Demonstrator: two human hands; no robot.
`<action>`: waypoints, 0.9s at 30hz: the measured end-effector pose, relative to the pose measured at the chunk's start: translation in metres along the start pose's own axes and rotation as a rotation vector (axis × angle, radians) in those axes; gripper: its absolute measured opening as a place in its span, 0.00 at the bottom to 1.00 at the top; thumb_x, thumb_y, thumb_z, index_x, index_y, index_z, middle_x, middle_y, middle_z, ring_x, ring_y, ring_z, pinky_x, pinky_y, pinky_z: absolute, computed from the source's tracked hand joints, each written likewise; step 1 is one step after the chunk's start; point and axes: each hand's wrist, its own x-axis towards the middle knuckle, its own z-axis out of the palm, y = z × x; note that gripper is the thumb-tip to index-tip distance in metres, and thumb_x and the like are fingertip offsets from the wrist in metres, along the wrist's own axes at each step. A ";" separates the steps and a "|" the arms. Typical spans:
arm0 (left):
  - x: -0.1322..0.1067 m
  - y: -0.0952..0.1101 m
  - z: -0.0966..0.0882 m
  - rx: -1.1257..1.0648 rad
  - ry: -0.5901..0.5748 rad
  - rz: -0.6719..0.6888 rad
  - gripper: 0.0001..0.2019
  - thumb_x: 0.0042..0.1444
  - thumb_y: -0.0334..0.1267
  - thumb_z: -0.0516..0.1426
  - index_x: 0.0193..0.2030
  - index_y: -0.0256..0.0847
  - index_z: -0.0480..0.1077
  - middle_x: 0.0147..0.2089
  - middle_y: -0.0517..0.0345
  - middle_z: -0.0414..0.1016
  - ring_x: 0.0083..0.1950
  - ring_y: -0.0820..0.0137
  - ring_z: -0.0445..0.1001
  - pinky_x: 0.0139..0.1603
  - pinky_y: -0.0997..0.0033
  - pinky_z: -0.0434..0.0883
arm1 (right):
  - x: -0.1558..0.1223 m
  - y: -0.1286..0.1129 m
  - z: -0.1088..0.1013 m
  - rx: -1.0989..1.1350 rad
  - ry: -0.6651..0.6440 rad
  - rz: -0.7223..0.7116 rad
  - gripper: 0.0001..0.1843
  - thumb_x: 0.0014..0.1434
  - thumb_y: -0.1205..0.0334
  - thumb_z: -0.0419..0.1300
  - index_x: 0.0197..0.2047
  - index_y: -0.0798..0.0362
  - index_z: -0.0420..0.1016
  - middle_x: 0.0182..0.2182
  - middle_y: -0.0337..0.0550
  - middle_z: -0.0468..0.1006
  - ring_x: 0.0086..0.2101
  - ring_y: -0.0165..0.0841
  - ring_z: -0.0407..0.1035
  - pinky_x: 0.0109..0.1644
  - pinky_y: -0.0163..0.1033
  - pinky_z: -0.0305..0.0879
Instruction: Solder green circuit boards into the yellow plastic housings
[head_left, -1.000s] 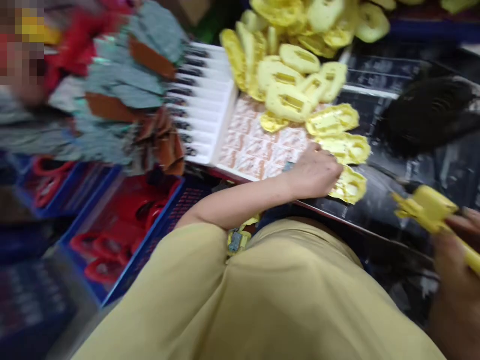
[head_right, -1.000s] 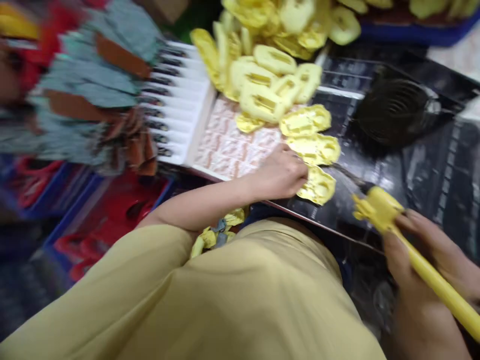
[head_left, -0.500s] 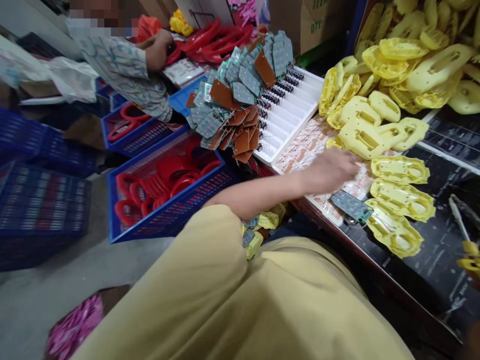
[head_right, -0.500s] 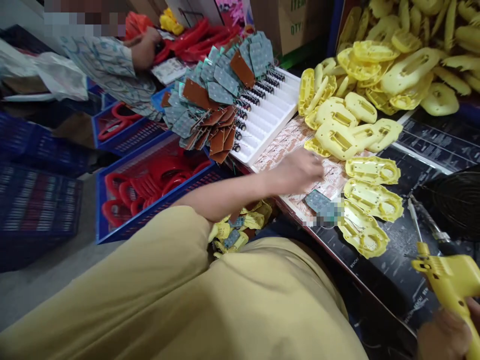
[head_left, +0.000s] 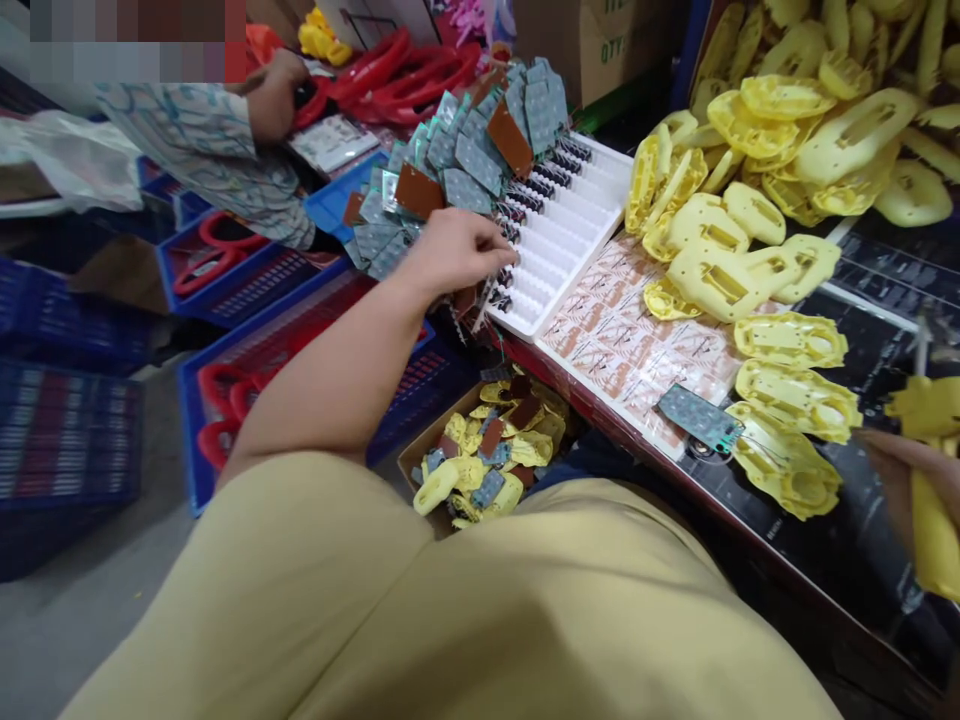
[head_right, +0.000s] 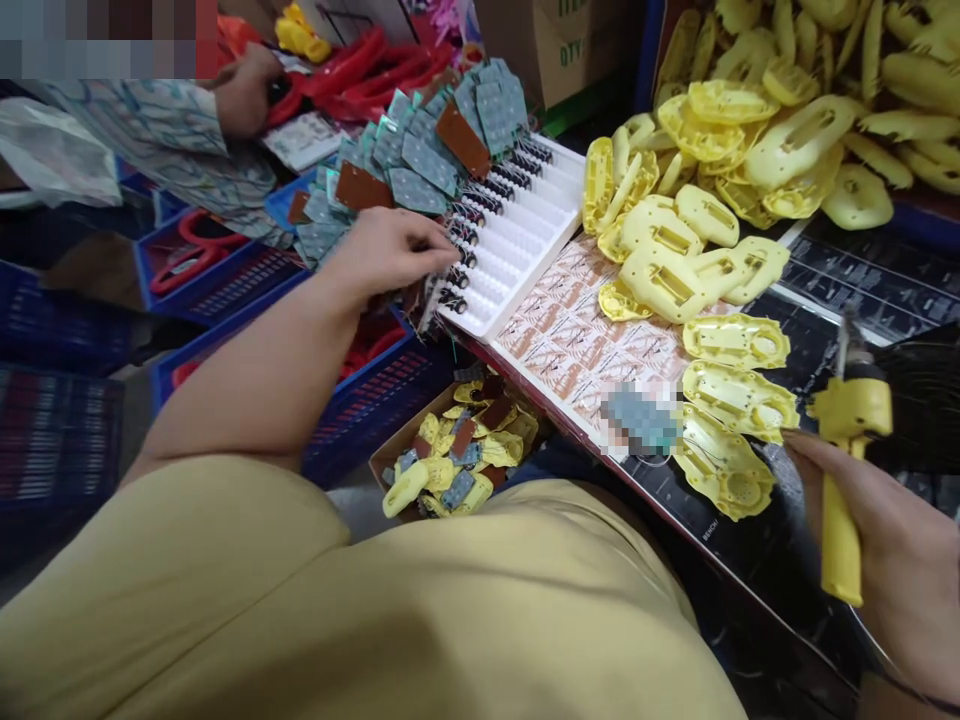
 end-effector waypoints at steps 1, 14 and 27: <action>-0.002 0.004 -0.011 -0.098 0.021 -0.030 0.20 0.60 0.61 0.66 0.33 0.46 0.80 0.34 0.56 0.83 0.47 0.57 0.78 0.52 0.48 0.74 | 0.005 0.008 0.009 -0.019 -0.054 -0.071 0.14 0.71 0.37 0.63 0.51 0.32 0.82 0.42 0.40 0.86 0.37 0.39 0.82 0.35 0.42 0.77; 0.050 0.126 0.067 -0.461 -0.256 0.196 0.22 0.75 0.58 0.57 0.46 0.39 0.78 0.34 0.54 0.83 0.39 0.64 0.85 0.39 0.61 0.80 | 0.006 -0.003 0.025 -0.264 -0.073 -0.330 0.10 0.74 0.51 0.63 0.46 0.43 0.84 0.33 0.40 0.87 0.36 0.35 0.83 0.30 0.31 0.71; 0.046 0.275 0.174 -0.172 -0.779 0.707 0.08 0.61 0.32 0.66 0.45 0.41 0.86 0.37 0.57 0.87 0.38 0.69 0.82 0.45 0.70 0.73 | -0.055 -0.038 -0.034 -0.222 0.119 -0.178 0.21 0.74 0.53 0.65 0.66 0.45 0.79 0.34 0.36 0.88 0.29 0.31 0.82 0.35 0.32 0.78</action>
